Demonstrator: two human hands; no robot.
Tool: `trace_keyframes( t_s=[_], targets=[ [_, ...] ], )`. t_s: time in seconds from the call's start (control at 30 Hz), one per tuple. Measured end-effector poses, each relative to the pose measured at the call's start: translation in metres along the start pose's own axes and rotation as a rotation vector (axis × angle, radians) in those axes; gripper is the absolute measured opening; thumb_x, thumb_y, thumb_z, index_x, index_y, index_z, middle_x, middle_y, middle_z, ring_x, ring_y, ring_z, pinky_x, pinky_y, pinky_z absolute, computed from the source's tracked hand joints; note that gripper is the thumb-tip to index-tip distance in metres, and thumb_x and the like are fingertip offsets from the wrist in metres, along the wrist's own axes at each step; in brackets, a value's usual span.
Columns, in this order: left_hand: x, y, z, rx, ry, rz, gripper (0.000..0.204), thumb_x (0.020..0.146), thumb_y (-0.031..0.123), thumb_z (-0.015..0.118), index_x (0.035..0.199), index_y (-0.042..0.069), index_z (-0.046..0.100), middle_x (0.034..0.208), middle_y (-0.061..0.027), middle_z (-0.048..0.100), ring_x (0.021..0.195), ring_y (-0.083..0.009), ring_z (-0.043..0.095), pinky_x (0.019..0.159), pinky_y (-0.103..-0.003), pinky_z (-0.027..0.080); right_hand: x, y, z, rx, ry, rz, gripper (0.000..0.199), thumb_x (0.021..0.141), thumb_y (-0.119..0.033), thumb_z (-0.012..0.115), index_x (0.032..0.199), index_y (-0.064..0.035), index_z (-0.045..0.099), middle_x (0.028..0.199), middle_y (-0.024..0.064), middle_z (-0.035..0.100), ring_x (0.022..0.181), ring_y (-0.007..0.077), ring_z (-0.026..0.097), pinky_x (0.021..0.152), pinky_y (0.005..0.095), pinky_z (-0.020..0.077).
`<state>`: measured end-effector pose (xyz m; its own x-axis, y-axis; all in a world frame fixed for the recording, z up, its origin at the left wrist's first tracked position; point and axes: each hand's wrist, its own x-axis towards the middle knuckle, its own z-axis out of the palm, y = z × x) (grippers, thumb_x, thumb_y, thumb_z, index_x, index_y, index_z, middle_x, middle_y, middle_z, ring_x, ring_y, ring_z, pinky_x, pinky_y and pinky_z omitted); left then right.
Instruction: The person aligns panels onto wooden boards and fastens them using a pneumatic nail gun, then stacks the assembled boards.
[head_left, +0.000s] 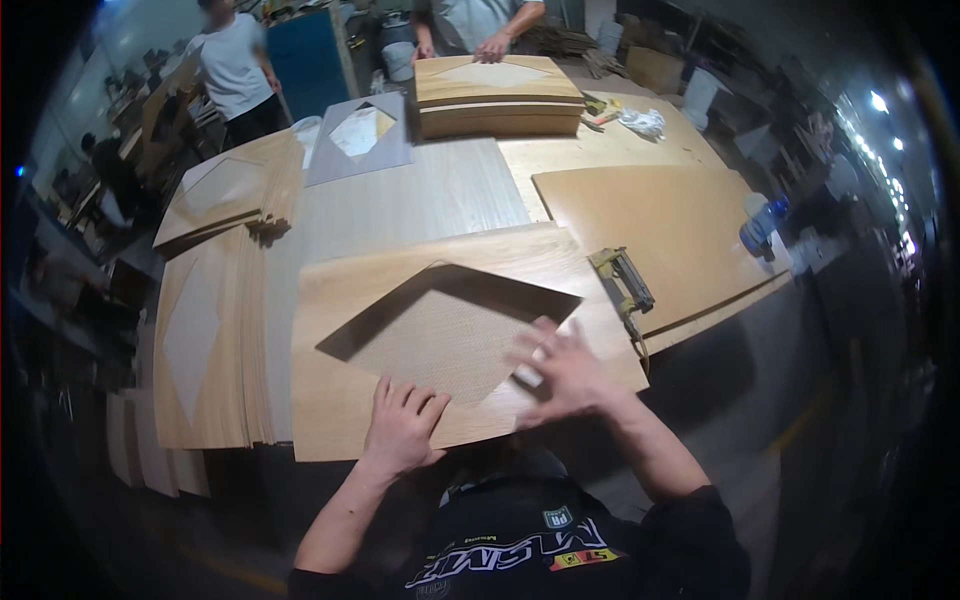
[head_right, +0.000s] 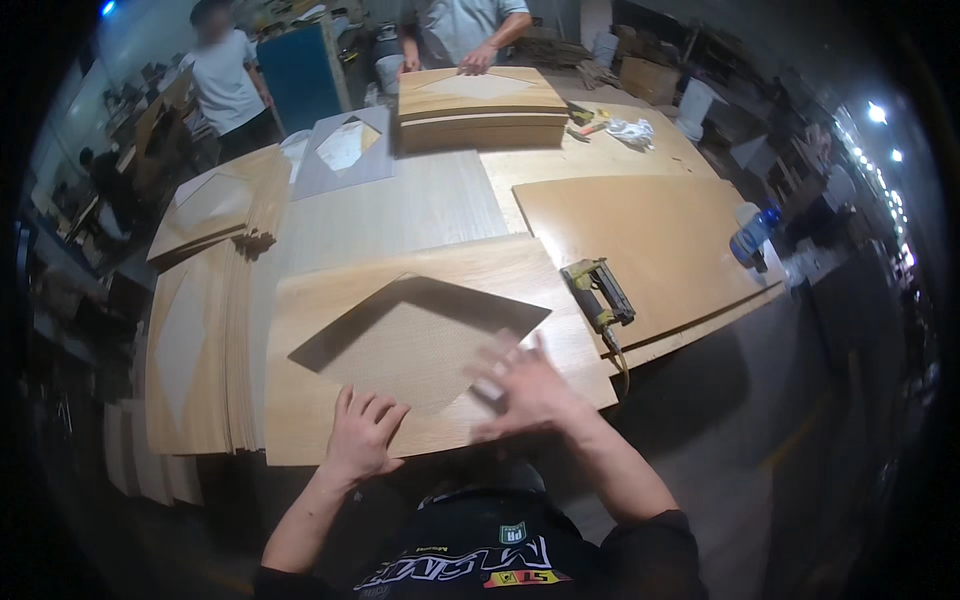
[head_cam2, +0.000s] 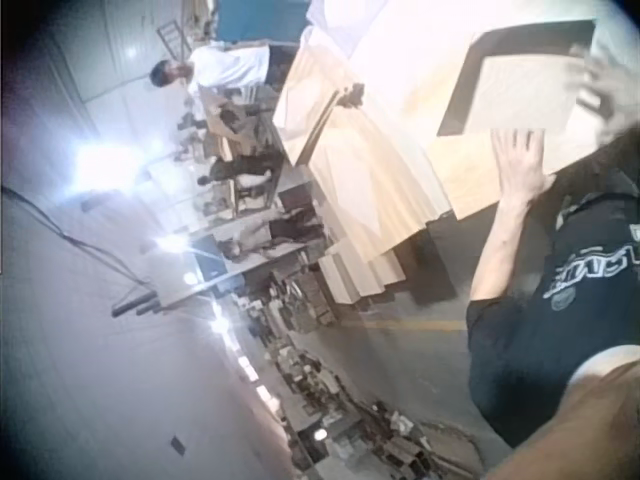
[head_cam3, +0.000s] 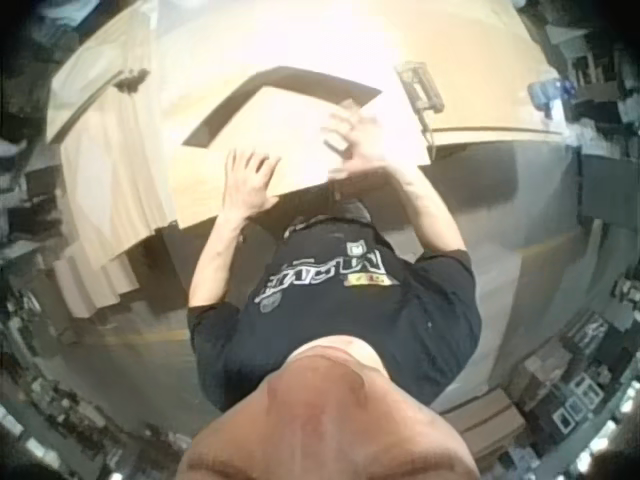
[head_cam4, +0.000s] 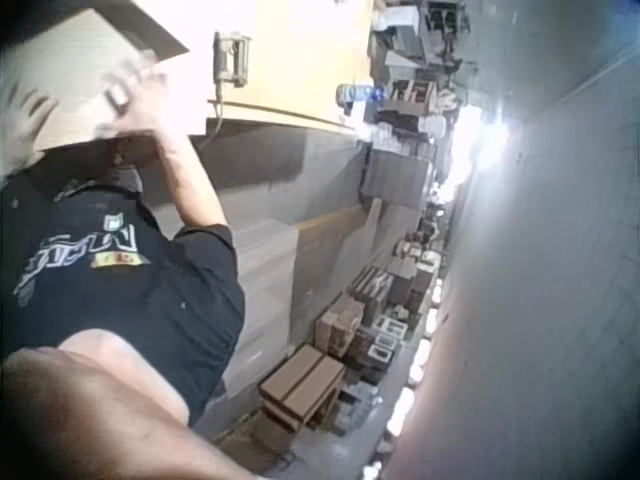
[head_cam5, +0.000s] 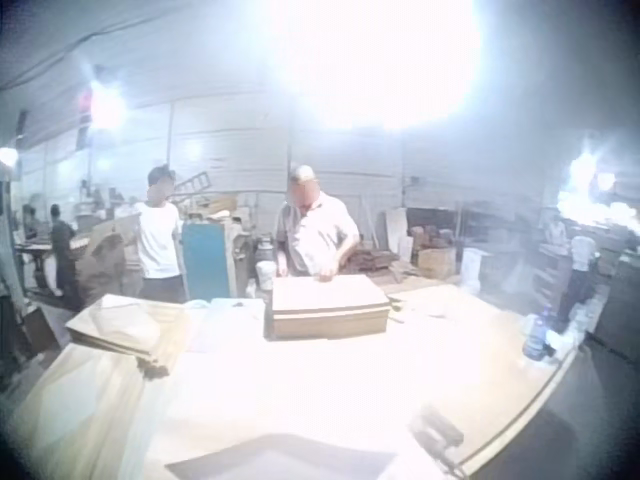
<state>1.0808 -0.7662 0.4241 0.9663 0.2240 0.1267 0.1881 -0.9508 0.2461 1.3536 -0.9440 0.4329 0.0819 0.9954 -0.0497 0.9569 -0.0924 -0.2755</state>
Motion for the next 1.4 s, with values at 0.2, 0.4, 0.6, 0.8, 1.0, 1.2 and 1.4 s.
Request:
trace_keyframes(
  t_s=[0.2,0.4,0.6,0.8,1.0,1.2,1.4],
  targets=[
    [-0.007,-0.008,0.042,0.001,-0.021,-0.079,0.087,0.049,0.033,0.095,0.128,0.017,0.062,0.120,-0.0066,0.060,0.120,-0.0289,0.054,0.116,-0.065,0.027,-0.047,0.089,0.056,0.468,0.421,0.706,0.068,0.087,-0.039,0.072,0.142,-0.0026,0.055,0.143,0.0228,0.055,0.133,0.0363,0.053,0.111,0.0417,0.0431],
    [0.013,-0.018,0.060,0.046,-0.046,-0.065,0.087,0.053,0.033,0.095,0.131,0.018,0.060,0.121,-0.0052,0.059,0.125,-0.0285,0.051,0.117,-0.067,0.025,-0.044,0.098,0.069,0.524,0.510,0.719,0.059,0.085,-0.032,0.074,0.133,0.0014,0.061,0.130,0.0210,0.065,0.121,0.0348,0.063,0.105,0.0387,0.0491],
    [0.020,-0.018,0.062,0.065,-0.110,-0.087,0.087,0.054,0.033,0.094,0.132,0.018,0.059,0.125,-0.0054,0.058,0.128,-0.0289,0.050,0.118,-0.069,0.023,-0.044,0.107,0.081,0.535,0.525,0.690,0.059,0.085,-0.032,0.074,0.133,0.0001,0.062,0.132,0.0213,0.064,0.123,0.0348,0.062,0.106,0.0393,0.0487],
    [0.015,-0.022,0.072,0.090,-0.147,-0.123,0.088,0.060,0.044,0.092,0.137,0.019,0.056,0.131,-0.0051,0.057,0.129,-0.0282,0.050,0.117,-0.070,0.023,-0.044,0.113,0.086,0.530,0.402,0.687,0.063,0.087,-0.034,0.074,0.140,-0.0038,0.058,0.143,0.0227,0.058,0.134,0.0368,0.054,0.114,0.0409,0.0425],
    [0.013,-0.035,0.085,0.044,-0.125,-0.128,0.094,0.060,0.059,0.086,0.138,0.016,0.056,0.135,-0.0052,0.056,0.132,-0.0275,0.048,0.118,-0.067,0.024,-0.070,0.114,0.082,0.501,0.281,0.642,0.064,0.083,-0.024,0.080,0.138,0.0007,0.058,0.138,0.0246,0.060,0.131,0.0386,0.055,0.111,0.0423,0.0434],
    [0.004,-0.041,0.091,0.058,-0.091,-0.151,0.100,0.056,0.063,0.085,0.139,0.015,0.056,0.135,-0.0045,0.057,0.132,-0.0265,0.050,0.120,-0.063,0.024,-0.102,0.107,0.086,0.381,0.176,0.512,0.058,0.078,-0.008,0.083,0.132,-0.0011,0.062,0.130,0.0197,0.063,0.120,0.0318,0.063,0.099,0.0381,0.0532],
    [0.013,-0.041,0.096,0.096,-0.101,-0.126,0.101,0.052,0.064,0.086,0.135,0.013,0.058,0.132,-0.0054,0.058,0.131,-0.0283,0.050,0.120,-0.062,0.025,-0.109,0.113,0.096,0.422,0.223,0.502,0.051,0.080,0.003,0.078,0.129,-0.0001,0.064,0.133,0.0202,0.063,0.116,0.0302,0.066,0.096,0.0371,0.0548]
  ],
)
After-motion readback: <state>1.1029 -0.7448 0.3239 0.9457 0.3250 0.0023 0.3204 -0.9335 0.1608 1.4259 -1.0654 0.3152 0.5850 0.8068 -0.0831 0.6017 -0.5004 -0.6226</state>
